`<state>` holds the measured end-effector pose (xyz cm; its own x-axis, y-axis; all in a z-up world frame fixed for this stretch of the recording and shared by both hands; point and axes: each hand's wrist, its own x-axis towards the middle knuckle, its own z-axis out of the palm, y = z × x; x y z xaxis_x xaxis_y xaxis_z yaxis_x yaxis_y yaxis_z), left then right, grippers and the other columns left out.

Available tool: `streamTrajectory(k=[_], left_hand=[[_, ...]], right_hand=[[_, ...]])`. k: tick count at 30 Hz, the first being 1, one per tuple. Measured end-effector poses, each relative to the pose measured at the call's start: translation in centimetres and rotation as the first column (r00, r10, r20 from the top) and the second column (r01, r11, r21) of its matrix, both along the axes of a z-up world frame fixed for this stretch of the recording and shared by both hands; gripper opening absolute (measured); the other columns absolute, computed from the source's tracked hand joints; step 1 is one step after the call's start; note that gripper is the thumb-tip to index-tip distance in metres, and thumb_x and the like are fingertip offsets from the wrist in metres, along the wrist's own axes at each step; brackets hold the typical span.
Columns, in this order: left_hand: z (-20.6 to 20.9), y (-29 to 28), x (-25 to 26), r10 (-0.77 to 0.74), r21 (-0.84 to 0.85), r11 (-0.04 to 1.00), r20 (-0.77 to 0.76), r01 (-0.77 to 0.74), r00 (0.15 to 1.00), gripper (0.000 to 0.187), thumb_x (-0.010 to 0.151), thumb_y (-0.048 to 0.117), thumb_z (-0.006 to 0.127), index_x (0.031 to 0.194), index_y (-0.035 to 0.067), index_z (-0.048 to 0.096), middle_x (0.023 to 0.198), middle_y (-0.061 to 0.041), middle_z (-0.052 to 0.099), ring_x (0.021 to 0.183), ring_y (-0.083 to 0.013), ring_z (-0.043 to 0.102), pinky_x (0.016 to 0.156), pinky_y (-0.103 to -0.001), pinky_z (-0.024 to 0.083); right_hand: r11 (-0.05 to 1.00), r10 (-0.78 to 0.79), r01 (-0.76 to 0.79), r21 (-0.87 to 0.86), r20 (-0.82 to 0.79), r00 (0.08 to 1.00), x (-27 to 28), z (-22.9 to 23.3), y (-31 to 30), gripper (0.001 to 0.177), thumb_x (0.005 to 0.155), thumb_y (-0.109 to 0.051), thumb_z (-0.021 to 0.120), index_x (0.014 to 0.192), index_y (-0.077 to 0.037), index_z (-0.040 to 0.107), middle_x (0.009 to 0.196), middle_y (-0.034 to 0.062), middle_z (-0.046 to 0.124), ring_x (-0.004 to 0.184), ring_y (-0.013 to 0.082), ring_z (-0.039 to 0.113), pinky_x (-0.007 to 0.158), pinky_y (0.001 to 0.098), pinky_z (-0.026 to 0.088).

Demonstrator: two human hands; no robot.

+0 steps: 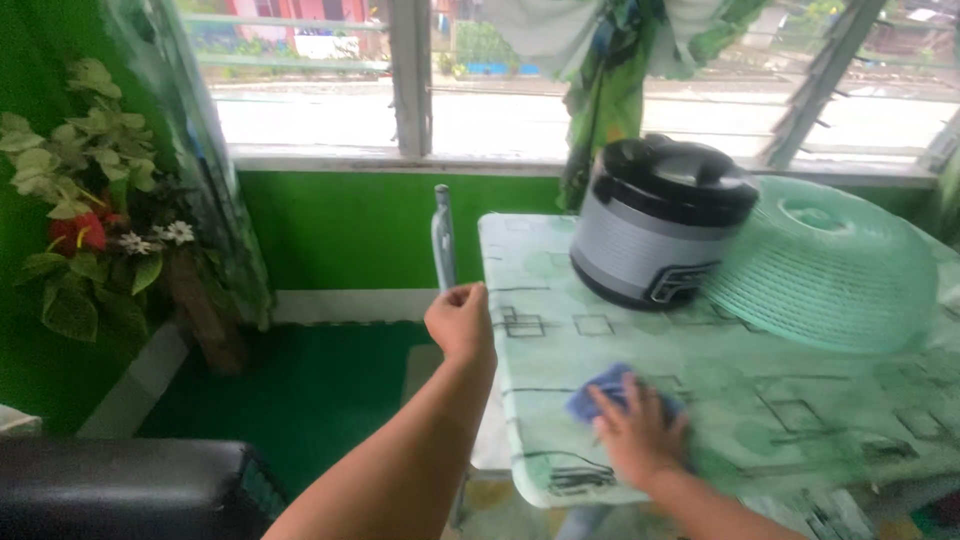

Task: Wiping a dining table and a rice cooker with a cloth.

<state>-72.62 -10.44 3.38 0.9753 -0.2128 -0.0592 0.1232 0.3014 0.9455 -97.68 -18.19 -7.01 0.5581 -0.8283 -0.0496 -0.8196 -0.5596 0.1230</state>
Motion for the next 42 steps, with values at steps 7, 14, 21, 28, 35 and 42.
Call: streamTrajectory(k=[7,14,21,28,35,42], left_hand=[[-4.0,-1.7,-4.9,-0.186,0.036,0.975,-0.411,0.22,0.892,0.016,0.076,0.006,0.079,0.079,0.004,0.064,0.064,-0.006,0.056,0.05,-0.0167,0.049,0.046,-0.033,0.038],[-6.4,-8.3,-11.7,-0.38,0.022,0.852,-0.663,0.523,0.646,0.03,0.082,0.009,0.077,0.069,0.011,0.05,0.06,-0.001,0.047,0.046,-0.0125,0.04,0.043,-0.028,0.032],[-7.7,-18.2,-18.8,-0.45,-0.159,0.839,-0.741,0.521,0.498,0.029,0.085,0.013,0.074,0.074,0.016,0.048,0.059,0.004,0.042,0.046,-0.0098,0.036,0.044,-0.025,0.028],[-7.4,-20.5,-23.0,-0.442,-0.221,0.873,-0.735,0.435,0.514,0.025,0.086,0.013,0.071,0.075,0.017,0.05,0.058,0.004,0.041,0.048,-0.0098,0.035,0.044,-0.025,0.025],[-5.2,-20.1,-25.4,-0.3,-0.163,0.948,-0.745,0.274,0.595,0.035,0.088,0.01,0.069,0.065,0.017,0.044,0.056,0.002,0.046,0.048,-0.0123,0.041,0.045,-0.027,0.033],[-10.6,-20.6,-29.7,-0.347,-0.394,0.916,-0.667,0.083,0.66,0.035,0.086,0.01,0.065,0.06,0.018,0.043,0.049,0.004,0.04,0.044,-0.0132,0.04,0.043,-0.026,0.034]], right_hand=[[0.97,-0.227,0.228,0.079,-0.023,0.974,-12.1,-6.3,-13.1,0.064,0.097,-0.069,0.03,0.157,-0.061,0.009,0.173,0.0032,-0.004,0.156,0.0351,0.009,0.113,0.075,0.015],[0.91,-0.336,0.336,0.243,-0.041,0.941,-14.8,-6.0,-22.7,0.067,0.098,-0.072,0.034,0.158,-0.059,0.006,0.174,0.0016,-0.008,0.158,0.0384,-0.001,0.114,0.0761,0.013],[0.973,0.104,-0.076,0.217,-0.119,0.987,-16.8,-3.8,-29.8,0.07,0.1,-0.069,0.032,0.161,-0.053,0.003,0.175,0.0043,-0.009,0.159,0.0369,0.003,0.117,0.0708,0.019],[0.936,0.298,-0.269,0.228,-0.105,0.949,-15.7,-1.7,-32.4,0.063,0.102,-0.067,0.027,0.16,-0.056,0.004,0.174,0.0023,-0.011,0.159,0.0354,0.001,0.121,0.0676,0.013],[0.888,0.421,-0.402,0.223,-0.047,0.906,-14.9,-2.0,-34.8,0.063,0.1,-0.069,0.028,0.159,-0.056,0.009,0.174,0.0045,-0.009,0.158,0.0376,0.003,0.122,0.0651,0.009],[0.774,0.599,-0.597,0.211,0.064,0.798,-17.3,-4.0,-36.8,0.066,0.099,-0.066,0.038,0.159,-0.055,0.012,0.173,0.0058,-0.005,0.158,0.0398,0.005,0.121,0.0674,0.009]])
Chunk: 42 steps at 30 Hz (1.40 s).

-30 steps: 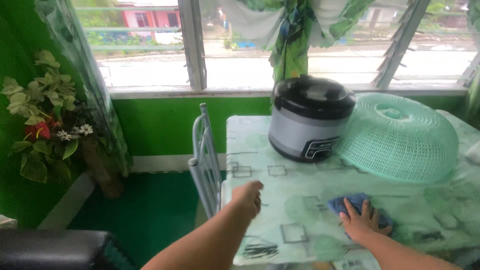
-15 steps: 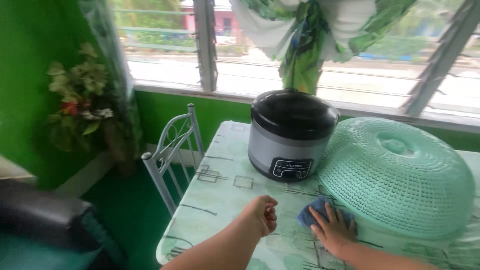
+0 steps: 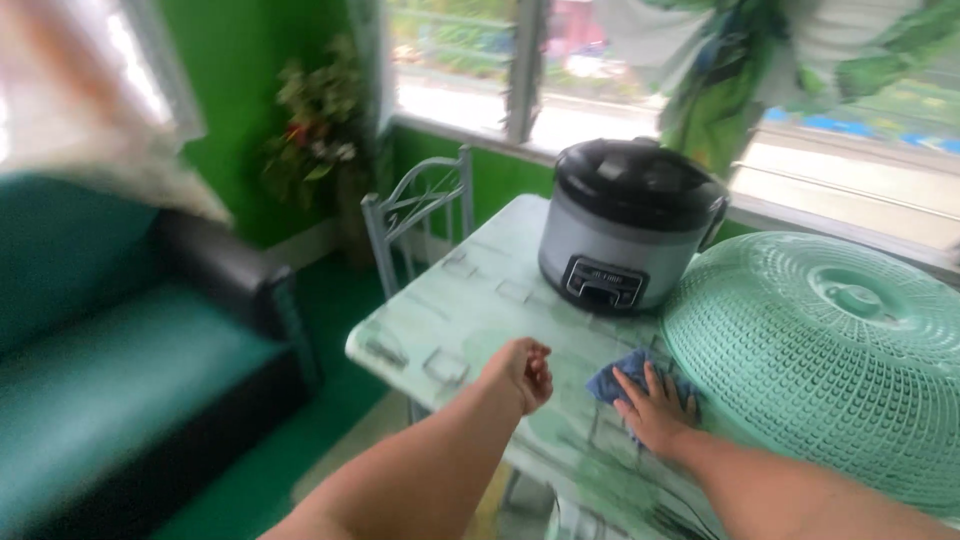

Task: Wiping a dining table and a rice cooker with a cloth.

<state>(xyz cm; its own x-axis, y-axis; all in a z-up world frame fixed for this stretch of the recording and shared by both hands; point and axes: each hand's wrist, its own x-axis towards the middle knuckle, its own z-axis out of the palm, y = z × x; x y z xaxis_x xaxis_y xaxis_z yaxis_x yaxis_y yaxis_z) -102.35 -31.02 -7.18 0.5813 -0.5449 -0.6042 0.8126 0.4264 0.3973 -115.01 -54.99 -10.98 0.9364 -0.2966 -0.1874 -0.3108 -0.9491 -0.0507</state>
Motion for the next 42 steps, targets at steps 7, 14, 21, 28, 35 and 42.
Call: streamTrajectory(k=[7,14,21,28,35,42], left_hand=[[4.3,-0.2,-10.4,0.209,0.055,0.977,-0.041,-0.207,0.977,0.019,0.087,0.012,0.063,0.07,0.012,0.054,0.052,0.003,0.041,0.048,-0.0129,0.04,0.044,-0.026,0.036],[4.8,-3.3,-11.9,0.282,0.025,0.959,0.006,-0.282,0.959,0.03,0.084,0.011,0.066,0.064,0.016,0.044,0.05,0.003,0.04,0.046,-0.0133,0.038,0.044,-0.028,0.034],[14.2,-7.3,-20.3,0.598,-0.124,0.8,0.086,-0.587,0.797,0.019,0.083,0.009,0.061,0.066,0.009,0.054,0.053,-0.001,0.045,0.049,-0.0154,0.045,0.048,-0.03,0.037],[12.4,-19.9,-28.0,0.491,-0.096,0.87,0.074,-0.484,0.868,0.019,0.083,0.011,0.064,0.069,0.01,0.051,0.057,-0.003,0.046,0.051,-0.0171,0.044,0.049,-0.032,0.037],[7.9,-28.0,-35.4,0.407,-0.107,0.91,0.037,-0.402,0.913,0.01,0.084,0.012,0.062,0.076,0.007,0.059,0.06,-0.001,0.047,0.052,-0.0153,0.045,0.049,-0.03,0.037],[8.0,-32.6,-45.4,0.523,-0.092,0.852,0.07,-0.516,0.85,0.014,0.088,0.016,0.06,0.077,0.007,0.061,0.06,-0.002,0.046,0.053,-0.0167,0.045,0.05,-0.032,0.035]], right_hand=[[0.982,0.19,-0.19,-0.011,0.004,0.982,-6.4,0.4,-2.1,0.067,0.098,-0.063,0.042,0.158,-0.054,0.012,0.173,0.0068,-0.005,0.157,0.0397,0.007,0.121,0.065,0.011],[0.897,0.442,-0.442,0.0,-0.044,0.896,-11.5,1.0,-6.9,0.065,0.102,-0.059,0.04,0.16,-0.053,0.009,0.173,0.0072,-0.013,0.158,0.0388,0.0,0.122,0.064,0.006],[0.803,0.595,-0.593,0.066,-0.009,0.804,-18.6,3.7,-12.2,0.062,0.104,-0.053,0.039,0.16,-0.049,0.014,0.173,0.0046,-0.011,0.159,0.035,0.0,0.125,0.0597,0.006],[0.796,0.605,-0.605,-0.003,0.017,0.796,-27.9,3.1,-21.9,0.062,0.102,-0.054,0.044,0.159,-0.049,0.019,0.172,0.0059,-0.004,0.157,0.0356,0.007,0.123,0.0608,0.013],[0.811,0.58,-0.585,0.012,0.12,0.806,-35.7,2.5,-29.3,0.061,0.099,-0.053,0.046,0.156,-0.047,0.027,0.171,0.0043,0.003,0.156,0.0337,0.01,0.123,0.0562,0.013],[0.79,0.608,-0.613,-0.022,0.154,0.779,-42.5,1.9,-36.9,0.059,0.099,-0.052,0.044,0.156,-0.05,0.029,0.172,0.0029,0.005,0.156,0.0309,0.011,0.123,0.0539,0.013]])
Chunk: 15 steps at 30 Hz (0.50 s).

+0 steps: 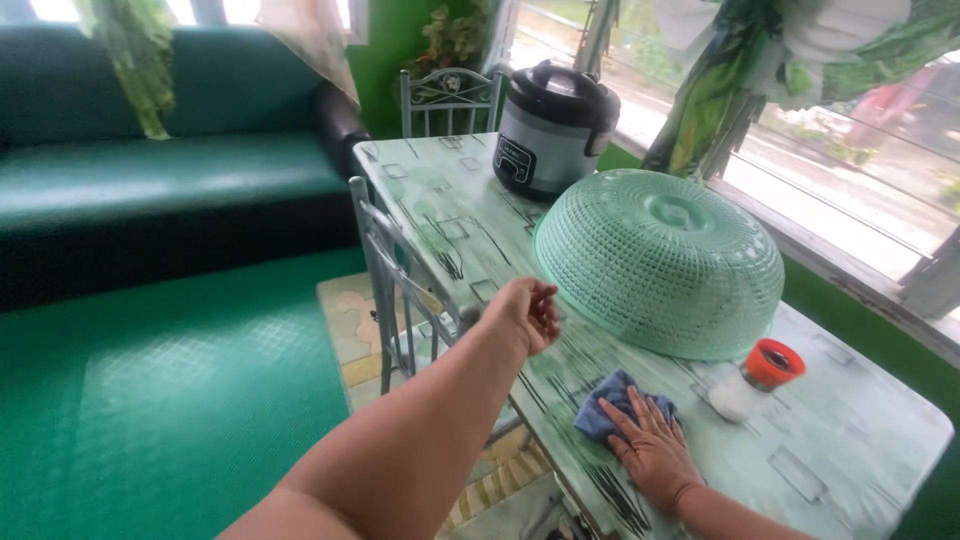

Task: Wiping a dining table and a rice cooker with a cloth.

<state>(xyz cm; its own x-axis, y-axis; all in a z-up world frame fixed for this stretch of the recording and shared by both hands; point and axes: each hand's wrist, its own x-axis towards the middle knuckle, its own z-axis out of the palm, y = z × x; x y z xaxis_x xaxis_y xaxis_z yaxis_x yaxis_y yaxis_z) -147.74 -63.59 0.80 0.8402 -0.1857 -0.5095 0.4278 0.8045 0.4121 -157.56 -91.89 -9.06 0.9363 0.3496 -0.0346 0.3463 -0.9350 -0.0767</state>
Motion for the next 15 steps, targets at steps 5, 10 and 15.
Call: streamTrajectory(k=[5,10,15], left_hand=[[-3.5,-4.6,-3.3,-0.038,-0.009,0.999,-0.063,0.038,0.997,0.02,0.091,0.019,0.059,0.074,0.01,0.059,0.059,-0.001,0.044,0.052,-0.017,0.041,0.049,-0.033,0.034],[-4.4,-9.4,-4.1,0.011,0.078,0.997,-0.15,0.001,0.989,0.026,0.096,0.024,0.058,0.074,0.01,0.058,0.06,-0.001,0.045,0.053,-0.0172,0.04,0.05,-0.034,0.036],[-8.3,-15.3,-1.9,-0.021,0.195,0.98,-0.138,0.048,0.99,0.027,0.089,0.016,0.076,0.079,0.012,0.051,0.061,-0.001,0.044,0.05,-0.0147,0.04,0.047,-0.031,0.033]], right_hand=[[0.998,-0.05,0.048,-0.033,-0.076,0.996,-4.0,1.1,-3.6,0.059,0.1,-0.054,0.041,0.157,-0.049,0.026,0.172,0.0028,0.003,0.158,0.0297,0.008,0.124,0.0543,0.01],[0.992,-0.097,0.083,-0.098,-0.144,0.985,-4.8,2.8,-7.5,0.061,0.101,-0.053,0.039,0.159,-0.049,0.019,0.173,0.0011,-0.001,0.159,0.0293,0.004,0.125,0.0534,0.008],[0.99,0.029,-0.061,-0.13,-0.238,0.971,-2.7,4.3,-12.9,0.064,0.103,-0.049,0.043,0.16,-0.044,0.017,0.173,0.003,-0.002,0.16,0.0294,0.002,0.126,0.0538,0.007]])
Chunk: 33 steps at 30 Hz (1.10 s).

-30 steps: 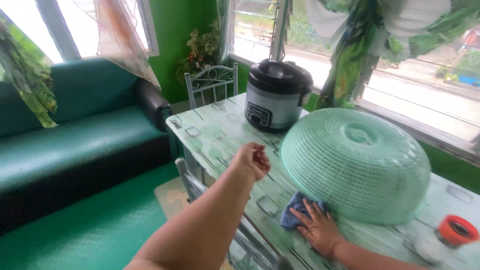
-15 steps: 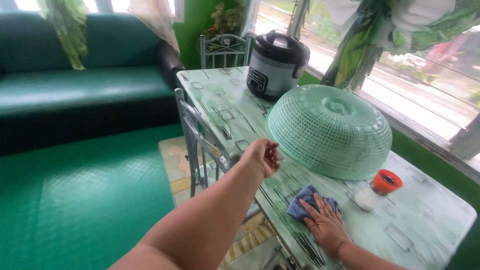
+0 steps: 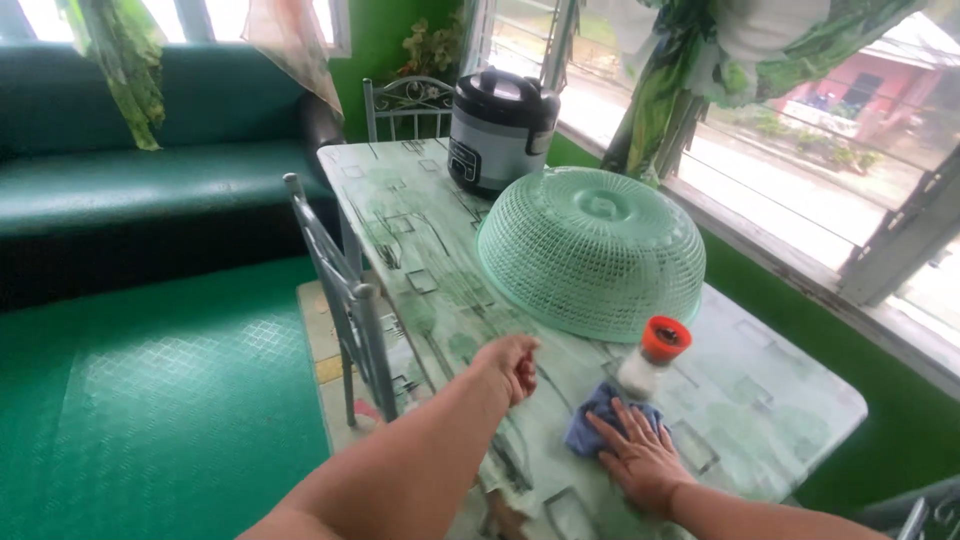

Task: Wiping a dining table and a rice cooker with a cloth.

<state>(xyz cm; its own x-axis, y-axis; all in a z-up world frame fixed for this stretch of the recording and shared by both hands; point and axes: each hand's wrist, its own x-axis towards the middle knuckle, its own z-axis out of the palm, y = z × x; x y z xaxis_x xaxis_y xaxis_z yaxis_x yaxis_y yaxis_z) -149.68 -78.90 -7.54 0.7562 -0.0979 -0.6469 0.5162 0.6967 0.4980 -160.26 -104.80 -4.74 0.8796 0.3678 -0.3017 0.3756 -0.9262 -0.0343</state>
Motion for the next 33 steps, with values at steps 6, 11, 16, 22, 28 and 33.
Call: streamTrajectory(k=[6,11,16,22,28,33], left_hand=[[1.5,-8.2,-0.2,-0.098,0.209,0.975,0.139,0.067,0.985,0.06,0.074,0.001,0.086,0.125,0.015,0.058,0.071,0.0,0.052,0.049,-0.0079,0.039,0.044,-0.026,0.029],[-0.5,-15.2,3.0,-0.142,0.473,0.881,0.276,-0.005,0.95,0.078,0.063,0.003,0.092,0.133,0.01,0.059,0.085,-0.006,0.064,0.061,-0.012,0.049,0.053,-0.03,0.038],[1.9,-18.0,3.4,-0.238,0.708,0.672,0.481,-0.214,0.844,0.084,0.054,0.016,0.098,0.129,0.001,0.063,0.107,-0.011,0.072,0.094,-0.0197,0.071,0.082,-0.032,0.06],[2.0,-20.2,6.2,-0.347,0.894,0.315,0.42,-0.318,0.839,0.094,0.052,0.04,0.102,0.127,-0.002,0.063,0.124,-0.02,0.069,0.114,-0.0283,0.066,0.099,-0.036,0.052],[1.4,-21.4,8.8,-0.293,0.92,0.26,0.365,-0.294,0.884,0.086,0.05,0.043,0.1,0.121,0.005,0.069,0.116,-0.017,0.072,0.108,-0.0301,0.069,0.094,-0.039,0.054],[3.9,-18.7,5.1,-0.291,0.913,0.251,0.388,-0.322,0.875,0.055,0.059,0.035,0.097,0.101,0.006,0.078,0.095,-0.012,0.078,0.091,-0.0271,0.075,0.085,-0.039,0.057]], right_hand=[[0.939,0.343,-0.344,-0.015,-0.05,0.938,3.1,2.1,-7.0,0.063,0.101,-0.038,0.05,0.159,-0.041,0.027,0.172,0.0047,0.001,0.158,0.0305,0.002,0.126,0.0496,0.006],[0.932,0.361,-0.362,-0.031,-0.039,0.932,6.6,2.0,-11.6,0.064,0.098,-0.038,0.053,0.158,-0.039,0.03,0.171,0.0039,0.008,0.158,0.0285,0.004,0.127,0.0485,0.006],[0.982,0.165,-0.159,-0.1,0.046,0.985,12.0,0.0,-18.1,0.061,0.097,-0.049,0.054,0.154,-0.046,0.033,0.171,0.0003,0.008,0.159,0.0266,0.005,0.128,0.0454,0.008],[0.998,-0.03,0.019,0.065,0.18,0.983,17.2,-2.7,-20.7,0.059,0.1,-0.055,0.04,0.157,-0.046,0.027,0.172,0.0025,0.003,0.157,0.029,0.002,0.124,0.0533,0.003],[0.892,-0.442,0.426,0.153,0.096,0.892,18.8,-1.6,-15.5,0.063,0.1,-0.057,0.039,0.16,-0.045,0.023,0.173,0.0032,0.002,0.159,0.0309,-0.001,0.125,0.0591,0.002],[0.966,-0.199,0.16,0.205,0.189,0.962,16.7,-2.9,-12.0,0.065,0.099,-0.051,0.043,0.16,-0.039,0.025,0.172,0.0047,0.01,0.157,0.0367,0.007,0.122,0.0612,0.009]])
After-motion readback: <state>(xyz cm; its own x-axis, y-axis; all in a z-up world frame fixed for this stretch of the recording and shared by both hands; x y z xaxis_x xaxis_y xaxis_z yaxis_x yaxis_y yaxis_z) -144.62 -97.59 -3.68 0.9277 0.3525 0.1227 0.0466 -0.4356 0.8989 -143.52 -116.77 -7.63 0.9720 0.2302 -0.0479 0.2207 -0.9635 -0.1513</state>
